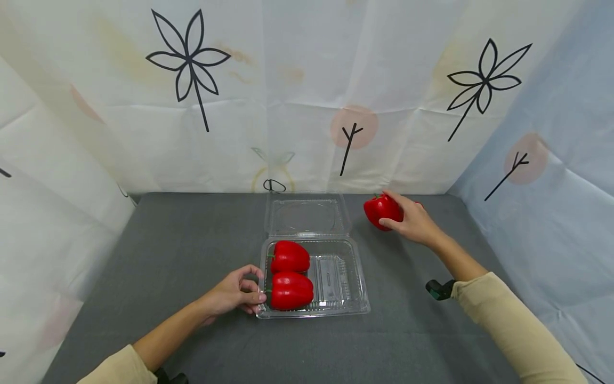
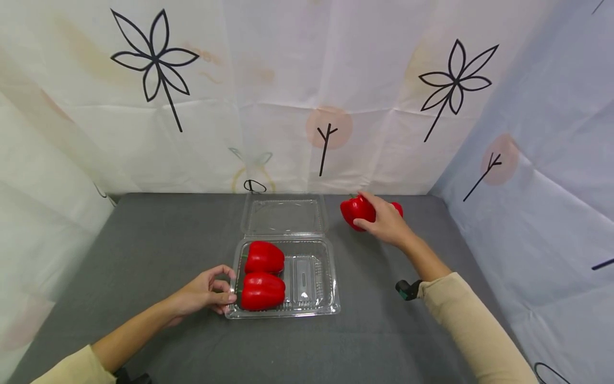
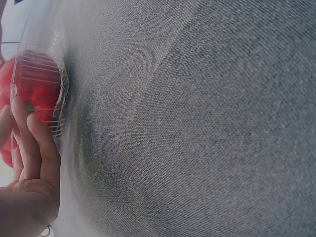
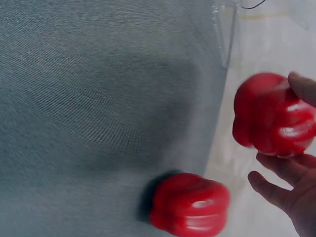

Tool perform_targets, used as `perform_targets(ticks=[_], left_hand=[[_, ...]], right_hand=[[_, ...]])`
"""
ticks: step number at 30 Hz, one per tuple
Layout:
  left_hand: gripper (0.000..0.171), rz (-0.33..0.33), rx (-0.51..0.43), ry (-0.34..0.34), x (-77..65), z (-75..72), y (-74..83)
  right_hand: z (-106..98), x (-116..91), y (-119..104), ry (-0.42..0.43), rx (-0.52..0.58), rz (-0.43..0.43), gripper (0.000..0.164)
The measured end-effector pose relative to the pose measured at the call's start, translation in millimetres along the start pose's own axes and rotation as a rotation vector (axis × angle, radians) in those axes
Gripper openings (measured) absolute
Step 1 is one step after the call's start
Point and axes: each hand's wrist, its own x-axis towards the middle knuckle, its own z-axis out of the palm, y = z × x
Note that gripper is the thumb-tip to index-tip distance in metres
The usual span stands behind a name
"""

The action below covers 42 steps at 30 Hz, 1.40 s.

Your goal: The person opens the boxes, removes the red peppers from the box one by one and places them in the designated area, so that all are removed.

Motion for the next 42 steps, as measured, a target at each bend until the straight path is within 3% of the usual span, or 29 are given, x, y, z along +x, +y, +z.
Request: perform_targets(ticks=[9, 19, 42], left_hand=[[0.046, 0.001, 0.001, 0.001, 0.2, -1.0, -1.2], [0.046, 0.004, 0.0, 0.003, 0.8, -0.3, -1.2], [0.047, 0.005, -0.004, 0.002, 0.9, -0.4, -1.7]], right_hand=[[24, 0, 17, 0.085, 0.027, 0.087, 0.074], [53, -3, 34, 0.079, 0.0, 0.163, 0.076], [63, -3, 36, 0.12, 0.001, 0.22, 0.084]])
